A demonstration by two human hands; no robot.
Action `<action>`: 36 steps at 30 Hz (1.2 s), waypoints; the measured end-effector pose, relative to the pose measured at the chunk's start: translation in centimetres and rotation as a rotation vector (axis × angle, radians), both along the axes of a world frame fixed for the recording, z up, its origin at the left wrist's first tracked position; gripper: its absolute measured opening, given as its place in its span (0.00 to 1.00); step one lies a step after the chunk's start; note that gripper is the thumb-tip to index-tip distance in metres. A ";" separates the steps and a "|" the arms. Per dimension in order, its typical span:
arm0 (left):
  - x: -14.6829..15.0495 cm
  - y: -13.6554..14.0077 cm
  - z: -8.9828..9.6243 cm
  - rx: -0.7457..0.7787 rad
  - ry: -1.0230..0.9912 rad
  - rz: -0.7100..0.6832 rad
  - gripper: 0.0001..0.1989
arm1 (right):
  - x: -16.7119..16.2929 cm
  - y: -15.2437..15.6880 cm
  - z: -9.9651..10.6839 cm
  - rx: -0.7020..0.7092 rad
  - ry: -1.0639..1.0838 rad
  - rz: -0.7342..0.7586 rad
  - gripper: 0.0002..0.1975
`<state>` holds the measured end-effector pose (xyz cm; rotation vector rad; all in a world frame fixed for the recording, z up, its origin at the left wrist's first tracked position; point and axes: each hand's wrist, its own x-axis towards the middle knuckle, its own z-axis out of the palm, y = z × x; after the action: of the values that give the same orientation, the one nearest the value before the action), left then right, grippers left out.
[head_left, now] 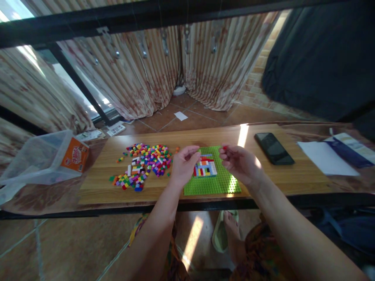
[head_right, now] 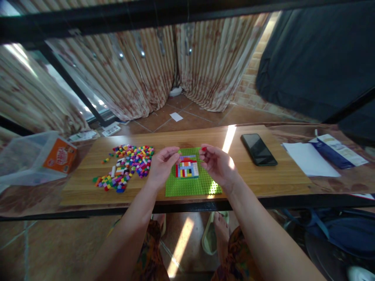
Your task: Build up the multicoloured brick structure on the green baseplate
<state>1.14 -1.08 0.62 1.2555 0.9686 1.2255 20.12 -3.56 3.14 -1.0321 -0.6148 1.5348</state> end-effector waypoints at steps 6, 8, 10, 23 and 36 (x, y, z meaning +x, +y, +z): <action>0.6 -0.4 -0.4 0.104 0.220 -0.009 0.08 | -1.1 -0.6 -0.6 -0.043 -0.125 0.114 0.12; 1.0 -0.6 -0.6 0.139 0.270 -0.022 0.09 | -1.3 -0.9 -0.7 -0.046 -0.197 0.163 0.15; 1.3 -0.8 -0.7 0.167 0.317 -0.049 0.10 | -1.4 -1.0 -0.7 -0.056 -0.221 0.210 0.17; 2.1 -1.5 -0.4 0.221 0.366 -0.083 0.09 | -1.1 -0.9 -1.0 -0.067 -0.203 0.243 0.20; -0.9 -0.4 0.6 0.121 0.788 0.061 0.08 | -1.0 -0.1 -2.7 0.051 -0.917 0.131 0.16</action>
<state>0.24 -1.45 1.25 1.8737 1.5097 0.8316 19.11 -3.63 0.44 -1.6782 -1.3569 1.0795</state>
